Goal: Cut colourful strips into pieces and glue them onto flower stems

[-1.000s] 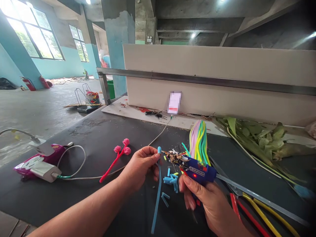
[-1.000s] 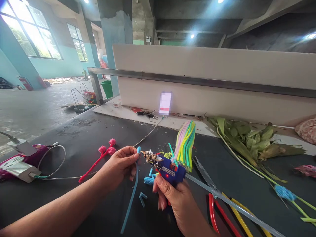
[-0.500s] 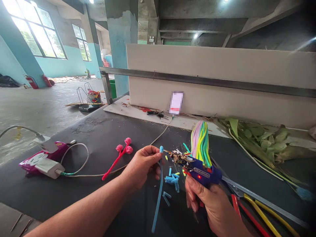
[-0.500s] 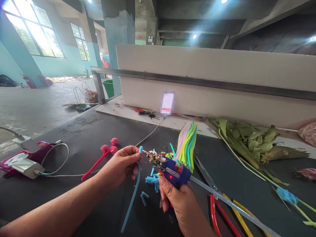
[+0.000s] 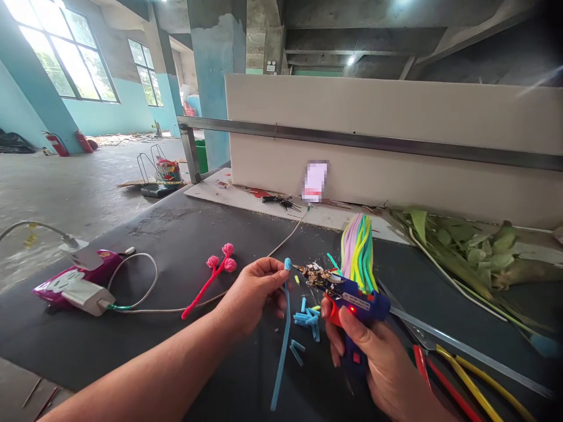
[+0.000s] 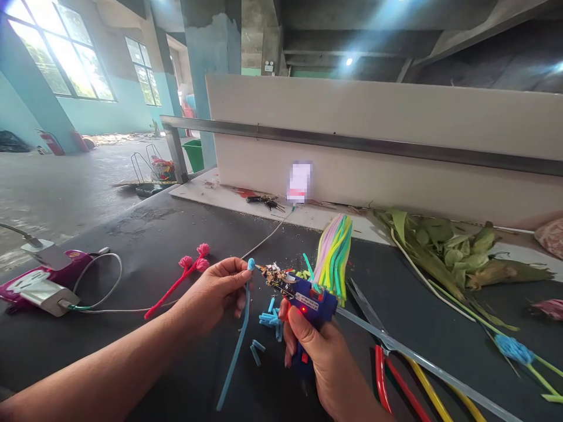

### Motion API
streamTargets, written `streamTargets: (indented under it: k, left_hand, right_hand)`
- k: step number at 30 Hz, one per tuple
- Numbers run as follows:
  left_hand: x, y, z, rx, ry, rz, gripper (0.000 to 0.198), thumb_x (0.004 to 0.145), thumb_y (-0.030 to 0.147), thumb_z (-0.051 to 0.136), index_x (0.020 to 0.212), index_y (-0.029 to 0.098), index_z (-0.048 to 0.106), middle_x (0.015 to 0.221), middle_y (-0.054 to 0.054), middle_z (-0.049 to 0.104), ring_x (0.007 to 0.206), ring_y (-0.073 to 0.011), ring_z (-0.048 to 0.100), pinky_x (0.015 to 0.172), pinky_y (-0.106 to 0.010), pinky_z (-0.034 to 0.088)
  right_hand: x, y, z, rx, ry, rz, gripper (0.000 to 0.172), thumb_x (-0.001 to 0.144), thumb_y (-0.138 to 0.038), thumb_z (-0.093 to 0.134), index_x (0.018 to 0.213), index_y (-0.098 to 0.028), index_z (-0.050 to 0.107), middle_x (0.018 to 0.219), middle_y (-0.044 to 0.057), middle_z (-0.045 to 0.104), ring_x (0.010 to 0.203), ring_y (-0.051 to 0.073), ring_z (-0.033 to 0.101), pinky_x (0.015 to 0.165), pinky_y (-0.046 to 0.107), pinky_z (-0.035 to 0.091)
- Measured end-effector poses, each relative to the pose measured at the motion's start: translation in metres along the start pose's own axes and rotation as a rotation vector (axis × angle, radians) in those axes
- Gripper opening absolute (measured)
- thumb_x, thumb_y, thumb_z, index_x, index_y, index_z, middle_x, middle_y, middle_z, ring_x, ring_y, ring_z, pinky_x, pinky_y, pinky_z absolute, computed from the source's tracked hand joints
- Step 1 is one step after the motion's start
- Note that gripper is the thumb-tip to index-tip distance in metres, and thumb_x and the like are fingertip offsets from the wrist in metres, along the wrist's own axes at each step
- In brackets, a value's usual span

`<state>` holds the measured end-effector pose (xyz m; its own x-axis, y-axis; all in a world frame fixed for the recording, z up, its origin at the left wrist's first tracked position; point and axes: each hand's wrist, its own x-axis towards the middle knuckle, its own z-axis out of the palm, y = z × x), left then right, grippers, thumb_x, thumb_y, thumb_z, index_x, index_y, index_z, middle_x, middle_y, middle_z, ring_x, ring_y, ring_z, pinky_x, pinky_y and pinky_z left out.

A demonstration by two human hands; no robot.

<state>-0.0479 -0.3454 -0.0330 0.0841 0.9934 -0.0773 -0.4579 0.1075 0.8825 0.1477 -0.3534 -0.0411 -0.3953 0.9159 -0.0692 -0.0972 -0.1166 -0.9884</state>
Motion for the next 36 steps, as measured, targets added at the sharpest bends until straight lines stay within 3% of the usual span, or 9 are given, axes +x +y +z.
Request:
streamTargets:
  k: [4, 10, 15, 26, 36]
  left_hand:
    - [0.0, -0.001, -0.001, -0.015, -0.001, -0.003, 0.024, 0.072, 0.034, 0.066, 0.077, 0.016, 0.05, 0.065, 0.001, 0.058, 0.04, -0.0063, 0.049, 0.036, -0.018, 0.042]
    - [0.001, -0.001, -0.001, -0.017, -0.01, -0.003, 0.023, 0.073, 0.033, 0.066, 0.077, 0.015, 0.051, 0.066, 0.001, 0.057, 0.041, -0.0061, 0.049, 0.036, -0.018, 0.042]
    - [0.0, 0.0, -0.001, -0.022, -0.014, 0.001, 0.019, 0.075, 0.03, 0.063, 0.077, 0.016, 0.051, 0.066, 0.001, 0.058, 0.042, -0.006, 0.049, 0.037, -0.018, 0.042]
    - [0.001, -0.002, -0.002, -0.039, -0.017, 0.022, 0.02, 0.074, 0.03, 0.065, 0.077, 0.015, 0.052, 0.065, 0.002, 0.058, 0.041, -0.0061, 0.05, 0.036, -0.018, 0.043]
    - [0.001, -0.002, -0.002, 0.007, 0.009, 0.011, 0.028, 0.071, 0.039, 0.066, 0.076, 0.016, 0.05, 0.067, 0.001, 0.057, 0.041, -0.006, 0.049, 0.038, -0.018, 0.041]
  right_hand:
    - [0.001, 0.006, -0.004, -0.019, 0.044, -0.022, 0.037, 0.087, -0.052, 0.044, 0.089, -0.019, 0.061, 0.057, -0.002, 0.047, 0.052, 0.013, 0.045, 0.051, 0.027, 0.04]
    - [-0.003, 0.001, -0.005, -0.251, 0.081, -0.054, 0.051, 0.085, -0.062, 0.032, 0.072, -0.022, 0.061, 0.062, 0.004, 0.057, 0.057, 0.019, 0.052, 0.056, 0.03, 0.041]
    - [-0.006, -0.006, -0.002, -0.407, 0.104, -0.045, 0.054, 0.082, -0.066, 0.032, 0.062, -0.022, 0.055, 0.06, 0.003, 0.057, 0.058, 0.018, 0.053, 0.056, 0.028, 0.039]
    - [0.0, 0.003, -0.003, -0.275, 0.046, -0.1, 0.051, 0.084, -0.059, 0.039, 0.057, -0.018, 0.052, 0.054, -0.001, 0.05, 0.052, 0.013, 0.047, 0.054, 0.025, 0.034]
    - [0.005, 0.0, -0.003, -0.148, 0.007, -0.017, 0.04, 0.083, -0.053, 0.048, 0.073, -0.017, 0.061, 0.062, 0.0, 0.052, 0.053, 0.013, 0.047, 0.051, 0.025, 0.037]
